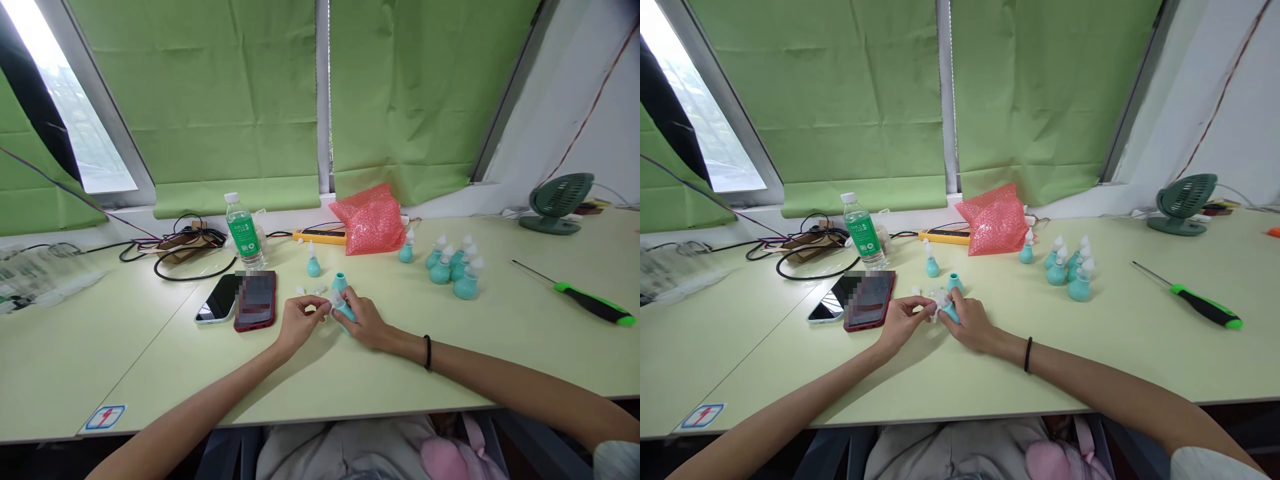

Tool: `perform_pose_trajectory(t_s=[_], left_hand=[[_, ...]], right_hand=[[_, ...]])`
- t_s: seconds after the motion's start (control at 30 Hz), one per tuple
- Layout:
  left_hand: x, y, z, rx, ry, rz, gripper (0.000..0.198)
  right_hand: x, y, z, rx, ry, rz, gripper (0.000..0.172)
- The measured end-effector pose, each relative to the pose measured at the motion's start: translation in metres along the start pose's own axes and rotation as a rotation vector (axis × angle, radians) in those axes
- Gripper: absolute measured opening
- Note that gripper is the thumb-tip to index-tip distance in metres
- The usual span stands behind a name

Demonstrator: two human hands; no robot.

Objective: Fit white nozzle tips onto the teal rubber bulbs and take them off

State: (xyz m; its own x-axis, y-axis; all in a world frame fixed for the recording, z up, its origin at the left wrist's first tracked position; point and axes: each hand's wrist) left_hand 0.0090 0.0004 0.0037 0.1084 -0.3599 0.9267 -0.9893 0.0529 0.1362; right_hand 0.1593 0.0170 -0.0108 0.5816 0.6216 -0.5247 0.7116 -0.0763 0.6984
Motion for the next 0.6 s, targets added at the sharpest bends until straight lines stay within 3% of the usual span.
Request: perform_pose_trajectory(t_s=[0.13, 0.33, 0.6], left_hand=[[0.0, 0.003, -0.003, -0.065, 0.041, 0.062, 0.018], [0.006, 0.008, -0.01, -0.189, 0.123, 0.238, 0.017], [-0.001, 0.01, -0.014, -0.229, 0.108, 0.285, 0.016]], right_hand=[[0.001, 0.002, -0.003, -0.06, -0.019, -0.208, 0.016], [0.0, 0.004, -0.008, -0.128, -0.152, -0.772, 0.02], [0.002, 0.002, -0.011, -0.118, -0.186, -0.966, 0.017]])
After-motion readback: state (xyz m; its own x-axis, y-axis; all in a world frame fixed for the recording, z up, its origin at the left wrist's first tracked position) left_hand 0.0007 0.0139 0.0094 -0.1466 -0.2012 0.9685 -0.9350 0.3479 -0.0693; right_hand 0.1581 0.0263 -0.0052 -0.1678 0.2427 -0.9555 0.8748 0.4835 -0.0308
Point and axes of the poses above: each hand's wrist, its own z-axis away from the middle knuckle, its own y-axis out of the back of the hand, x = y × z, and after that the axes turned 1 degree about -y, right-handed
